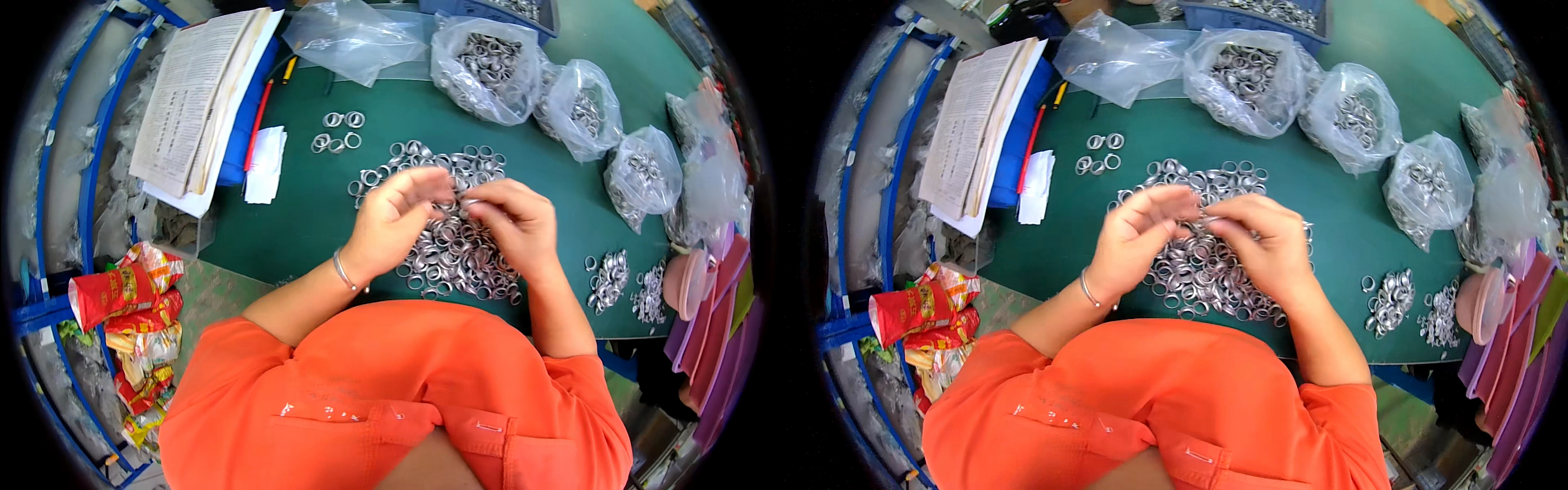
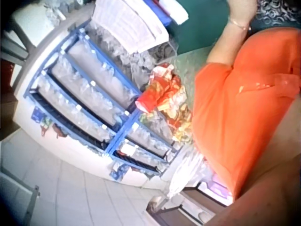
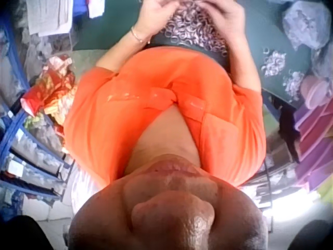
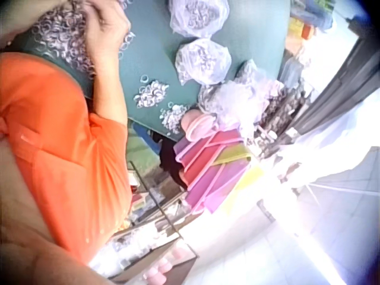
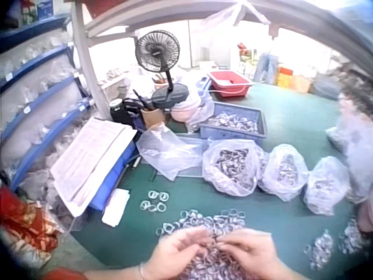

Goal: The person sorts small silver metal rings on a green table, picking them up and placing them into clear plastic bags. The person repeatedly handles the rings by hand, organizing them into separate piles and bags throughout the clip.

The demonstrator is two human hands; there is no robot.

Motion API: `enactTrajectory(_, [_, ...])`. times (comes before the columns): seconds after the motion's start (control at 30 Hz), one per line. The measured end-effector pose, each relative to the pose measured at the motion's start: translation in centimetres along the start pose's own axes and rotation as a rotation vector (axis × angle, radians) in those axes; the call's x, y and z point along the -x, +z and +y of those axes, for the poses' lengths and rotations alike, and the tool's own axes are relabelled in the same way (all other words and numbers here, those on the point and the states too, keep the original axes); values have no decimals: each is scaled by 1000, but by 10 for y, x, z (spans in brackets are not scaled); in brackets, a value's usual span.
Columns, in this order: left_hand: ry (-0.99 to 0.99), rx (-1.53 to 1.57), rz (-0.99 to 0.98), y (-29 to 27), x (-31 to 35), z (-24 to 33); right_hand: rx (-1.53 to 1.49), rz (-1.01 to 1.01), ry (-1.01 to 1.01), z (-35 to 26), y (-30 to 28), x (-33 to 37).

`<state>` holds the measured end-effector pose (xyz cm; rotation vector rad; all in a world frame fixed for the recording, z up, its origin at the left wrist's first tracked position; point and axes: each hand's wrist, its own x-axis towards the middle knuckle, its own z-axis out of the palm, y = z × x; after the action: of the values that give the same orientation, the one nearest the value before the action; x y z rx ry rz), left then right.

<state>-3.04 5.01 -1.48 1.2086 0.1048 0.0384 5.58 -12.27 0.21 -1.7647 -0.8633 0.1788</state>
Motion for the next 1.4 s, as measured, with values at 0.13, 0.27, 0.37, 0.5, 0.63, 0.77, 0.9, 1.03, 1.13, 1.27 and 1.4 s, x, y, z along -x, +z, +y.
enactTrajectory(0.13, [619,-1308,373,-62,-35,18,-475,157,352,4,-2,10])
enactTrajectory(0.27, [457,-1541,491,-107,-60,5,-593,172,455,9,-10,15])
enactTrajectory(0.37, [396,-1610,402,-102,-61,0,-680,176,515,10,-11,17])
enactTrajectory(0.5, [462,-1588,307,-108,-73,0,-764,189,581,7,-10,15])
enactTrajectory(0.63, [608,-1603,212,-109,-75,-1,-874,170,585,6,-14,17])
enactTrajectory(0.77, [567,-1622,218,-101,-72,2,-1030,171,624,5,-18,19])
enactTrajectory(0.9, [531,-1671,238,-99,-72,3,-1236,156,665,8,-23,22])
enactTrajectory(1.03, [706,-1716,178,-100,-72,4,-1332,166,684,10,-24,25])
enactTrajectory(1.13, [675,-1698,126,-100,-73,3,-1176,282,613,4,-22,27])
enactTrajectory(1.27, [710,-1640,126,-99,-69,6,-455,661,-43,1,-47,16])
enactTrajectory(1.4, [696,-1671,92,-96,-70,9,828,1087,-289,8,-143,6])
